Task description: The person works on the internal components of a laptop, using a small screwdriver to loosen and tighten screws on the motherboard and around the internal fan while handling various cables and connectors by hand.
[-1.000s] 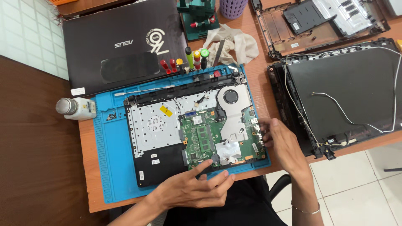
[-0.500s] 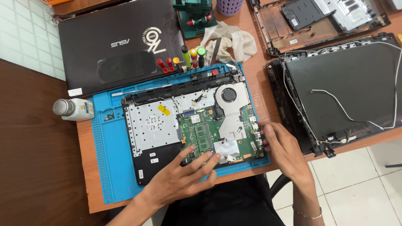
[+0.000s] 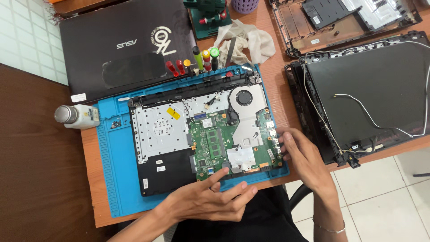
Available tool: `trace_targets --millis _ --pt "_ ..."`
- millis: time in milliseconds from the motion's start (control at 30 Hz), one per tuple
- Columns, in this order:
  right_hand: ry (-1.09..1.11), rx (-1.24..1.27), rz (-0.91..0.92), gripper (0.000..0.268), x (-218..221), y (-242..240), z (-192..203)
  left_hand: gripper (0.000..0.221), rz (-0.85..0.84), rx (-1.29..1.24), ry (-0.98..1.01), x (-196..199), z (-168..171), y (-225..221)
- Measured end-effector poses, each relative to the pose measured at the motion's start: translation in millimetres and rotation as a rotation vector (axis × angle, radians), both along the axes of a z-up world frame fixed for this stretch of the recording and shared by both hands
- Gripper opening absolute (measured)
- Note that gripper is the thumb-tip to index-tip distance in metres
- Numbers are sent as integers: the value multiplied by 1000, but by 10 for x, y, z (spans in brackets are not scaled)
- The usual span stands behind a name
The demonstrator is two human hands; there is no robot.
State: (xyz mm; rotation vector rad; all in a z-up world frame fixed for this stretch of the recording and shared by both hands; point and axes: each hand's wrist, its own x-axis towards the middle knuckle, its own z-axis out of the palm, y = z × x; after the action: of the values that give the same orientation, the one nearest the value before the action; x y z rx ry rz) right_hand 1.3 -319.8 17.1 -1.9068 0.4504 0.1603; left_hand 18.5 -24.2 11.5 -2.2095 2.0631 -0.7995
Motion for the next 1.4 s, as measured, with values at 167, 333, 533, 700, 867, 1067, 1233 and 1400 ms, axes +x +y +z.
trace_targets --millis 167,333,533,700,867,1067,1233,1400 --pt "72 52 -5 44 7 -27 28 49 -18 -24 -3 17 1 -17" --pt "6 97 34 49 26 -5 -18 39 32 -83 5 -14 -50 34" --pt "59 103 6 55 37 5 -86 15 166 -164 146 -113 -72 183" --pt "13 76 25 51 68 -13 -156 25 353 -206 259 -43 -9 334" --pt "1 112 -2 45 65 -23 -245 22 236 -243 309 -50 55 345" --pt "-34 155 -5 43 11 -102 -343 17 212 -278 293 -100 98 314" --pt "11 175 -61 40 14 -160 -374 13 233 -281 302 -175 30 252" --pt "-45 204 -31 50 -89 -214 -447 14 257 -287 380 -209 -26 221"
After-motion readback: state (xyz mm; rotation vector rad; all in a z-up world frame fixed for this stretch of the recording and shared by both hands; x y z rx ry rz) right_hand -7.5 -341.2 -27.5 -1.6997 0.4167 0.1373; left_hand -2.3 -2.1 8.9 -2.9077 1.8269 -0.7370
